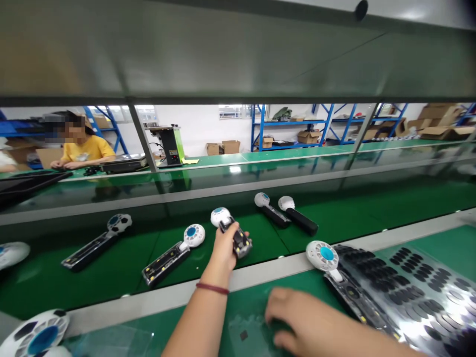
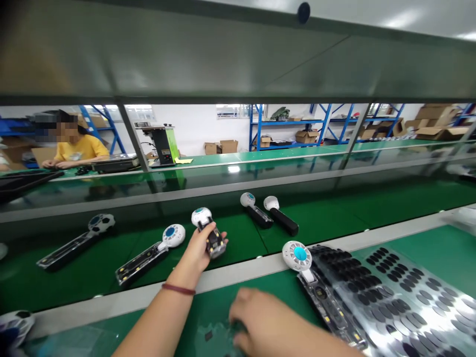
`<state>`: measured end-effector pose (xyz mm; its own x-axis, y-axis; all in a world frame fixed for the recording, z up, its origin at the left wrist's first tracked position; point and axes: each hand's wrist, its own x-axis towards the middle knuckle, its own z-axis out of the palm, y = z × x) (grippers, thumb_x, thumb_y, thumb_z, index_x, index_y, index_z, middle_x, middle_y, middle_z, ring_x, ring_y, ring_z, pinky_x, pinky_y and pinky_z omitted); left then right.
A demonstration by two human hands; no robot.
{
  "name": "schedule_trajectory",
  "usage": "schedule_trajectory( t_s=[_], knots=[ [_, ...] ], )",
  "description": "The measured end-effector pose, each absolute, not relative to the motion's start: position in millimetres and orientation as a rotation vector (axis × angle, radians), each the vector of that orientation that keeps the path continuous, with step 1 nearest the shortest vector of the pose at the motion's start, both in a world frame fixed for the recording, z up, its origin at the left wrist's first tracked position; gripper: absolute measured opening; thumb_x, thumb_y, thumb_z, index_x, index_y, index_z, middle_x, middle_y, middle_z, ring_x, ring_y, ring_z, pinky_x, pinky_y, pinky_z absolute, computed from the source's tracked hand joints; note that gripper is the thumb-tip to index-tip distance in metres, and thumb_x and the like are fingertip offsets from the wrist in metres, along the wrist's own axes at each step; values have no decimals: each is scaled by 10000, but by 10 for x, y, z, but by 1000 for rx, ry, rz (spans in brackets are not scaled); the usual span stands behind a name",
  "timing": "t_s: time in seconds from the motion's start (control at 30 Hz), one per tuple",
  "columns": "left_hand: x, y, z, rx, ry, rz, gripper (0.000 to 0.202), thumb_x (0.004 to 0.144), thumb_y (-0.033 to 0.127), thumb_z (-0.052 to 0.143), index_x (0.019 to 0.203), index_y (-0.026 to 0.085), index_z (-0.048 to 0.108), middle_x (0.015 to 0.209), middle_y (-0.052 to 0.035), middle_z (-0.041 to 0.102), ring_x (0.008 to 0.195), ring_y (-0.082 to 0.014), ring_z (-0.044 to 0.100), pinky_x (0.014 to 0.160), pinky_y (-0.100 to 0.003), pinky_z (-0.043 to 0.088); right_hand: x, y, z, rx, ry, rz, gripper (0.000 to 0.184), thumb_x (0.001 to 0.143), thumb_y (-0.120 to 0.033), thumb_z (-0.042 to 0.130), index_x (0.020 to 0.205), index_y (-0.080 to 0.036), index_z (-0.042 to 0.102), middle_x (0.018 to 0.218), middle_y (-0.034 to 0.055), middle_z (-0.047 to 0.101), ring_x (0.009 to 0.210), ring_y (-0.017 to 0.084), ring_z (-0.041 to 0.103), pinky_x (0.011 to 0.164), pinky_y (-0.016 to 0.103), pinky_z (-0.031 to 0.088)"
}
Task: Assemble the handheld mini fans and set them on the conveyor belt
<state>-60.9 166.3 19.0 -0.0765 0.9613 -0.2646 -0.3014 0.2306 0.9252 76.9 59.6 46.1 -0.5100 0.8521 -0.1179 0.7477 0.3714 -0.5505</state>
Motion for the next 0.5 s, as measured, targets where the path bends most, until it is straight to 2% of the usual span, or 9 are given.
schedule_trajectory(
  t_s=[0.07,0.13,0.17,0.27,0.4,0.5],
  knots=[
    [-485,1399,197,663,1003,1274,314,760,307,555,1022,231,400,857,3,590,675,-149,615,593,-311,496,745,376,240,-1320,-2628,772,292,636,-92,659,892,-232,664,946,29,640,822,186,578,733,244,450],
    [-382,1160,162,559,894,1281,299,744,383,555,958,241,402,780,13,602,572,-136,591,530,-288,469,713,305,22,-1276,-2703,668,245,686,-112,633,897,-232,658,982,44,631,853,203,563,752,268,453],
    [-342,1064,129,501,863,1262,310,745,457,523,921,222,422,718,5,601,521,-131,568,497,-273,447,693,305,-70,-1288,-2687,643,207,696,-114,625,863,-231,660,971,42,633,855,207,559,755,280,454],
    [-278,899,12,345,821,1160,516,733,640,368,770,141,494,533,-29,558,432,-124,514,438,-240,376,627,341,-241,-1343,-2581,673,175,653,-74,645,758,-215,644,901,28,640,856,207,556,755,281,455],
    [-269,875,-67,267,774,1150,580,727,667,335,669,123,527,476,-40,551,435,-122,511,473,-234,371,623,317,-246,-1397,-2478,678,219,590,-7,639,697,-195,604,832,10,634,826,176,558,703,222,452],
    [-269,880,-70,261,738,1169,567,725,667,341,659,135,527,467,-32,553,424,-127,507,467,-234,355,724,283,-96,-1327,-2397,853,205,612,15,588,635,-187,560,779,-4,621,778,136,563,692,179,437]
  ],
)
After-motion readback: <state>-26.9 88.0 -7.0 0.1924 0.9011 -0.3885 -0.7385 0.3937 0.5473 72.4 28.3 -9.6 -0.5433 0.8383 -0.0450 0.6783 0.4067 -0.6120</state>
